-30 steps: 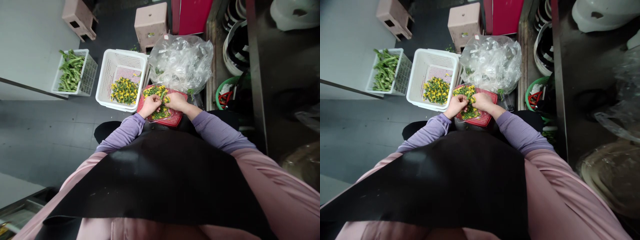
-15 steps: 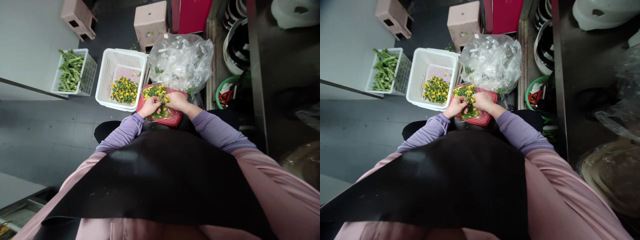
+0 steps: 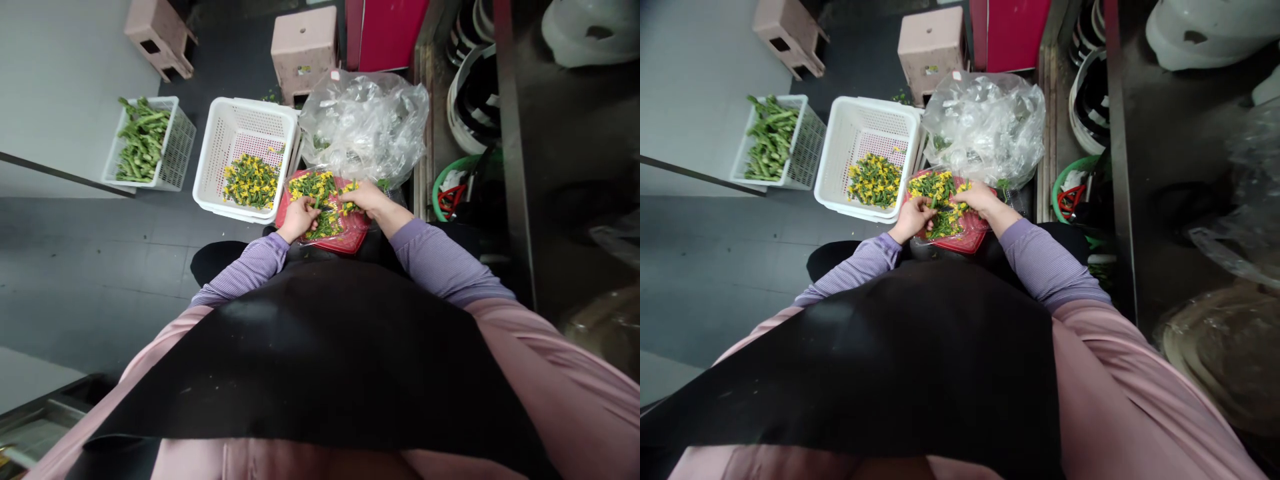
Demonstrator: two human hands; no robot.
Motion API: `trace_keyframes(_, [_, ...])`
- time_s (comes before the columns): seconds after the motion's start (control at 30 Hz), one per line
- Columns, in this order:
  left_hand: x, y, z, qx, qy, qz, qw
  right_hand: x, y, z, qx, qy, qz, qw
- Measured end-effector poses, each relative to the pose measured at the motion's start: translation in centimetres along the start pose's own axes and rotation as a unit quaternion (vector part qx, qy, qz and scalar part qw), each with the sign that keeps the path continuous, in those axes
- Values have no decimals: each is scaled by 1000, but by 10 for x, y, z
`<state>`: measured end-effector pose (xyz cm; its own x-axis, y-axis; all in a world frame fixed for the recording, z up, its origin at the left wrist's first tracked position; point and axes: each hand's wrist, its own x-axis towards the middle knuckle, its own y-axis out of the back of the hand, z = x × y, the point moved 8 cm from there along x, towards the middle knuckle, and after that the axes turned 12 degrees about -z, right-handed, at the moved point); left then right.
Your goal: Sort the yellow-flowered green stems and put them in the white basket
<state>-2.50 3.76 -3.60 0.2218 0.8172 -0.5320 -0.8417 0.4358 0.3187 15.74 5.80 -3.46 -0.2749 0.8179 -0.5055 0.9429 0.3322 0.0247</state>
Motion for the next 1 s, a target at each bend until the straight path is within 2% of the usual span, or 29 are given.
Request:
trace_keyframes(0.1, [-13,-11,20,121,-76,-5,990,-5,-20,13,127,-28,-49,990])
trace_keyframes(0.2, [-27,-17,34,289,-107,16,951,-10,-38,19,220,-31,-76,972])
trace_keyframes(0.27, [-31,-21,36,345,-119,12,931,-12,-43,21,237,-22,-66,969])
trace_keyframes(0.37, [-31,-26,30,364,-126,-6,923,-11,-49,25,234,-25,-51,971])
trace_keyframes(0.5, [-26,-22,20,327,-152,-20,933,-3,-47,25,214,-30,-26,976])
trace_keyframes(0.6, [-23,-9,12,298,-150,-11,942,9,-34,10,206,-23,20,978])
trace_keyframes(0.7, [-21,-3,3,298,-122,-53,945,28,-36,-20,225,-37,16,974])
trace_keyframes(0.8, [-24,-8,4,317,-131,-104,933,55,-71,-55,225,-91,-29,970])
trace_keyframes(0.9, [-28,-16,9,332,-141,-143,922,92,-125,-87,173,-144,-65,972])
trace_keyframes(0.97, [-30,-22,11,331,-151,-163,917,120,-162,-109,140,-139,-80,977])
trace_keyframes(1.0, [-30,-24,10,328,-153,-169,917,135,-184,-121,128,-124,-117,977])
